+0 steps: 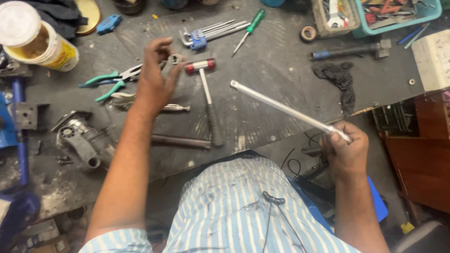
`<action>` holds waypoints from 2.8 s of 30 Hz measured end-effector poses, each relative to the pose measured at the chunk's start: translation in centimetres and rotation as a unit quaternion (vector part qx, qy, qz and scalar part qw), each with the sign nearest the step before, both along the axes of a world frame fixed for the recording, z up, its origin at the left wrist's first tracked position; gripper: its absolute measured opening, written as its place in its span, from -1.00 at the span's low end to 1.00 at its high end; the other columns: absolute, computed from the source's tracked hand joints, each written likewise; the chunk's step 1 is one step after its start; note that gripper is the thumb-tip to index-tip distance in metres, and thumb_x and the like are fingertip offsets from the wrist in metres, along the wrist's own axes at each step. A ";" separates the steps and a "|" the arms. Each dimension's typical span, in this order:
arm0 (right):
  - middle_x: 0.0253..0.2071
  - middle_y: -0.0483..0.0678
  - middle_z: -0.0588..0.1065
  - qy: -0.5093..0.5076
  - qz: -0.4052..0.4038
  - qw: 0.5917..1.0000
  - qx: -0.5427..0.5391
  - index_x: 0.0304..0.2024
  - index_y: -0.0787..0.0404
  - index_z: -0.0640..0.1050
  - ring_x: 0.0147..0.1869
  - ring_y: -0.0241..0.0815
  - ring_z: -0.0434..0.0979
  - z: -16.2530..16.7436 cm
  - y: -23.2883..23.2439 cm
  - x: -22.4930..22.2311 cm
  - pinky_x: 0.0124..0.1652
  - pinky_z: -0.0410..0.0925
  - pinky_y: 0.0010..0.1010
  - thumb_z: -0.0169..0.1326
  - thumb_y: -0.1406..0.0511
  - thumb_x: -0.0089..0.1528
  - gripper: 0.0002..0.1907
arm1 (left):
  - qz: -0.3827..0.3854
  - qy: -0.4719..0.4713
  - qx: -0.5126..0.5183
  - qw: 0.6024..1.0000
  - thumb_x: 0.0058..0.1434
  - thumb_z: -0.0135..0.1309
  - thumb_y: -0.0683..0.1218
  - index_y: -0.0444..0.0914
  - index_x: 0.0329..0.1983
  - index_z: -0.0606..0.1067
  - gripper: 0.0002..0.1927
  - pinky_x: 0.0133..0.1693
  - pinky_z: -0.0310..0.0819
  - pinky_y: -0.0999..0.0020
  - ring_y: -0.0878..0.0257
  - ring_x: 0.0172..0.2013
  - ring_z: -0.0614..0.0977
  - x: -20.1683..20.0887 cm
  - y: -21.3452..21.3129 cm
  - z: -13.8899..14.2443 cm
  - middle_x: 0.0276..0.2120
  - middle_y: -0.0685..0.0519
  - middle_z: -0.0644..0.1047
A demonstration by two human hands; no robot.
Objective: The person works on a motorcycle shock absorber held in a bench vise, first using a long metal rod on the shock's lower mount, then fitting a grinding attachment and grinding the shock body with a green angle grinder. They set the grinder down, sort tools on the bench, and finally lift the shock absorber out of the vise.
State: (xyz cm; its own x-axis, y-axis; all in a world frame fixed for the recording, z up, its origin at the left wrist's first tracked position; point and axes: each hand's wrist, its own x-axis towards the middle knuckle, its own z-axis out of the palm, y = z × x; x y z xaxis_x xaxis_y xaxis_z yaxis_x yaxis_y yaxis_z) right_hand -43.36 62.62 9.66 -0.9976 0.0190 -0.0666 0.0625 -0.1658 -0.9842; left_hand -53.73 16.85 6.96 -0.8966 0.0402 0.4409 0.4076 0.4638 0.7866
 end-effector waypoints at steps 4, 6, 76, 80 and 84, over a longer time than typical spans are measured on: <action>-0.49 -0.12 0.34 -0.001 -0.019 1.000 0.010 -0.33 0.30 0.46 -0.44 -0.29 0.28 -0.3 -1.0 2.8 -0.37 0.21 -0.40 0.35 0.10 0.22 -0.56 | -0.131 0.009 0.007 0.991 0.20 0.33 -0.22 -0.26 0.07 0.47 -0.60 0.01 0.58 0.29 0.13 -0.04 0.64 2.3 2.2 3.7 -0.06 -0.03 0.54; -0.54 -0.14 0.32 0.006 -0.001 1.000 -0.007 -0.39 0.32 0.45 -0.44 -0.31 0.25 -0.4 -1.1 3.6 -0.36 0.20 -0.41 0.35 0.12 0.25 -0.55 | -0.151 0.027 -0.016 0.988 0.18 0.34 -0.19 -0.25 0.01 0.53 -0.65 -0.01 0.54 0.27 0.11 -0.05 0.64 4.6 2.7 4.7 -0.09 -0.02 0.56; 0.01 0.41 0.47 -0.059 0.015 0.989 -0.134 0.17 0.36 0.45 -0.10 0.14 0.63 2.1 -8.1 0.7 -0.13 0.51 -0.21 -0.15 0.45 0.32 -0.64 | 0.537 -0.152 -0.122 0.821 -0.06 0.49 0.21 -0.21 0.51 0.08 0.19 0.23 0.02 -0.21 0.03 0.01 0.56 19.6 -7.5 -5.3 -0.16 -0.03 0.60; 0.22 0.46 0.44 -0.056 0.057 0.970 -0.230 0.18 0.30 0.37 0.09 0.11 0.60 2.5 -8.7 0.6 0.10 0.51 -0.07 -0.02 0.62 0.36 -0.63 | 0.495 -0.190 -0.154 0.834 -0.01 0.44 0.29 -0.26 0.48 0.11 0.16 0.17 0.09 -0.08 0.03 -0.13 0.62 16.6 -11.7 -3.2 -0.24 -0.07 0.64; 0.17 0.27 0.47 0.008 0.036 0.996 -0.077 0.25 0.20 0.36 0.18 0.03 0.63 1.9 -8.6 -0.1 0.19 0.48 -0.11 0.14 0.55 0.38 -0.56 | 0.341 -0.190 -0.144 0.909 0.33 0.25 0.13 -0.15 0.49 0.32 -0.27 0.08 0.36 0.09 -0.05 -0.04 0.63 17.4 -17.0 -1.3 -0.07 -0.18 0.62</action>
